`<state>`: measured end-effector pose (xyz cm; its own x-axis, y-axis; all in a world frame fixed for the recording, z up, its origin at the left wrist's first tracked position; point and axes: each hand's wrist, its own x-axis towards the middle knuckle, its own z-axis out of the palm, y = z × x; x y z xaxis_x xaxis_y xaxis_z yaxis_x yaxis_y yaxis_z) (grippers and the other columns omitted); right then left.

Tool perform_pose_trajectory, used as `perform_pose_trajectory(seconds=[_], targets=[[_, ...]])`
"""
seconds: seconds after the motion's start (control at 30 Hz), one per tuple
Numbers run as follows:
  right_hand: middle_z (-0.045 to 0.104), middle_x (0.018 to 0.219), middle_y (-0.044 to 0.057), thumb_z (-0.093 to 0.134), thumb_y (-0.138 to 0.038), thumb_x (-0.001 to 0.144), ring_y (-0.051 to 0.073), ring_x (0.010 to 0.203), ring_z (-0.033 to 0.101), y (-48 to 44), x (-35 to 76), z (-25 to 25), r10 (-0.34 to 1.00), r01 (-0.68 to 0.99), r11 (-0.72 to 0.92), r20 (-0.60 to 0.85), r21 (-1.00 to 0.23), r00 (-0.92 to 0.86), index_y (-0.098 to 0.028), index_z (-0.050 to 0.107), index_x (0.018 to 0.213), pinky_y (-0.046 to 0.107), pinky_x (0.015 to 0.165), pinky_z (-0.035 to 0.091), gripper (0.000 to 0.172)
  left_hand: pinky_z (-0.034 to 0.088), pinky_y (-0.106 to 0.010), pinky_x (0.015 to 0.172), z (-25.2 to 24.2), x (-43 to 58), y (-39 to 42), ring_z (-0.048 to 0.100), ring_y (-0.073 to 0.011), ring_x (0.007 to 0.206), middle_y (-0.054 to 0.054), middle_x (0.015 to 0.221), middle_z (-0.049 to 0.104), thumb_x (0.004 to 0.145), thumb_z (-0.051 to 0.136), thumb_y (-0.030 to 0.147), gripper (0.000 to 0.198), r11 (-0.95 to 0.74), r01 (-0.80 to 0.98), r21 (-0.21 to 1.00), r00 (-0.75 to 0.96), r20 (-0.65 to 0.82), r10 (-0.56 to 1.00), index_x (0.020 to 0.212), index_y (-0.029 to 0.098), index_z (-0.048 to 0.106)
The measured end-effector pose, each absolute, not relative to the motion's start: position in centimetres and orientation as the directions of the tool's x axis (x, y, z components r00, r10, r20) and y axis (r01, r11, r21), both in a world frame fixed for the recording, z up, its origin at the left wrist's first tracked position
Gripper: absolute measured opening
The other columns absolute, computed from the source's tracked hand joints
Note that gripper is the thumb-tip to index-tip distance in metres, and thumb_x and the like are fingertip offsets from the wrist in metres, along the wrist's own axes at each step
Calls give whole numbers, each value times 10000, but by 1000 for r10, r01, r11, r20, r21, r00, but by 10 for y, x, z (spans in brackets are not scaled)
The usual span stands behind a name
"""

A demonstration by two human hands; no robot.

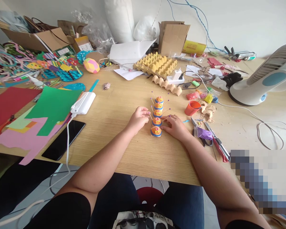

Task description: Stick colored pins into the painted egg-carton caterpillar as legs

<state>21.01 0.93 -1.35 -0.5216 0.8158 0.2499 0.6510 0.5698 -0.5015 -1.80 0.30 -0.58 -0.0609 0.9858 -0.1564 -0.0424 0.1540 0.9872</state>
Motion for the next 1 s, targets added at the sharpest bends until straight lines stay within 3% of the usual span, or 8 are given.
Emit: perform_pose_trajectory(seconds=[0.27, 1.0], targets=[[698, 1018, 101, 739, -369, 852, 291, 993, 607, 7, 210, -12, 825, 674, 556, 228, -485, -517, -203, 712, 1134, 422, 909, 464, 329, 519, -297, 773, -6, -16, 3, 673, -199, 963, -92, 1184, 650, 448, 484, 47, 670, 269, -201, 942, -31, -281, 959, 1092, 232, 497], [684, 979, 97, 716, -324, 865, 277, 958, 599, 10, 206, -17, 832, 684, 551, 242, -478, -500, -206, 724, 1098, 414, 897, 460, 261, 549, -339, 852, -9, -14, 2, 683, -184, 952, -86, 1198, 624, 480, 506, 36, 650, 272, -254, 928, 24, -275, 961, 1100, 234, 506]])
